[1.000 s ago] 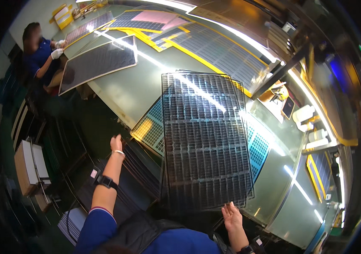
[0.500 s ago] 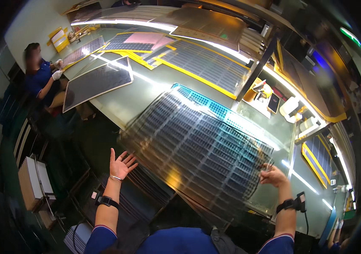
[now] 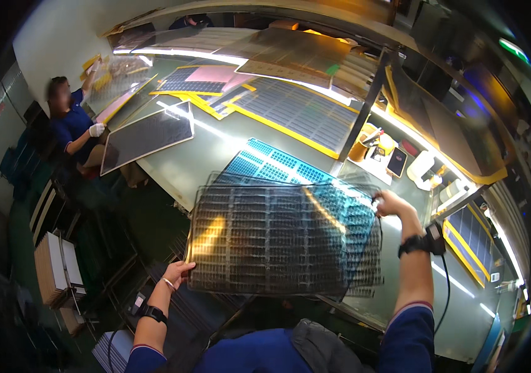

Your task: Inspecting and sorting flexible solar panel cell sheets on an industrial workbench.

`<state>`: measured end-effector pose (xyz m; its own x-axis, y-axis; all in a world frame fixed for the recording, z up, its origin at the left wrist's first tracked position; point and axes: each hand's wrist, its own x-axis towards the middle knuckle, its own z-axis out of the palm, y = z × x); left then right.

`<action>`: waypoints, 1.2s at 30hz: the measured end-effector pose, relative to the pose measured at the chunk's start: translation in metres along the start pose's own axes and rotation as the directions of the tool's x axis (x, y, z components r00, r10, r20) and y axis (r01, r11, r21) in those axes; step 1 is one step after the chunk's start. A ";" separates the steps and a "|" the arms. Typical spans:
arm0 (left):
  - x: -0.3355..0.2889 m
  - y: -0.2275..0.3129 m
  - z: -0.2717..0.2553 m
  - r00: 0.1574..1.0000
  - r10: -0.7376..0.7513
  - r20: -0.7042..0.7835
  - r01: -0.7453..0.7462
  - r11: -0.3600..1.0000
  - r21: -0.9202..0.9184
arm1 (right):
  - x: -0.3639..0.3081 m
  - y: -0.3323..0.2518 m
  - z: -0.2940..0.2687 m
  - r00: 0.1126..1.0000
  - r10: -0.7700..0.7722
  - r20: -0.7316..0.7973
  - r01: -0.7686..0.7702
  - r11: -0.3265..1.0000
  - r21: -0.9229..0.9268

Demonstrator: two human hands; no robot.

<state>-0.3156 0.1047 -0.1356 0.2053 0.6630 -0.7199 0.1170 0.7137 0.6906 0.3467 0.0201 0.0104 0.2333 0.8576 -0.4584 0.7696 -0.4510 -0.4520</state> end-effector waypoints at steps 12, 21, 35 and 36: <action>-0.084 -0.021 0.101 0.978 0.003 0.208 0.021 0.993 -0.112 | 0.006 -0.226 0.055 0.549 -0.580 -0.602 0.633 0.759 -0.155; -0.070 -0.028 0.220 0.974 0.071 0.214 0.001 0.948 -0.317 | -0.117 -0.134 0.244 0.974 0.138 0.181 -0.227 0.549 0.804; -0.051 -0.063 0.280 0.944 -0.178 0.277 0.204 0.976 -0.069 | -0.132 -0.105 0.190 0.970 -0.194 0.146 -0.237 -0.620 0.748; -0.053 -0.061 0.279 0.910 -0.256 0.327 0.259 0.965 0.038 | -0.132 -0.108 0.194 0.957 -0.154 0.244 -0.287 -0.426 0.858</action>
<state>-0.0623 -0.0376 -0.1201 0.4743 0.3461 -0.8095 0.2030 0.8517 0.4831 0.1171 -0.0923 -0.0287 -0.0402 0.8299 -0.5565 -0.9049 -0.2665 -0.3320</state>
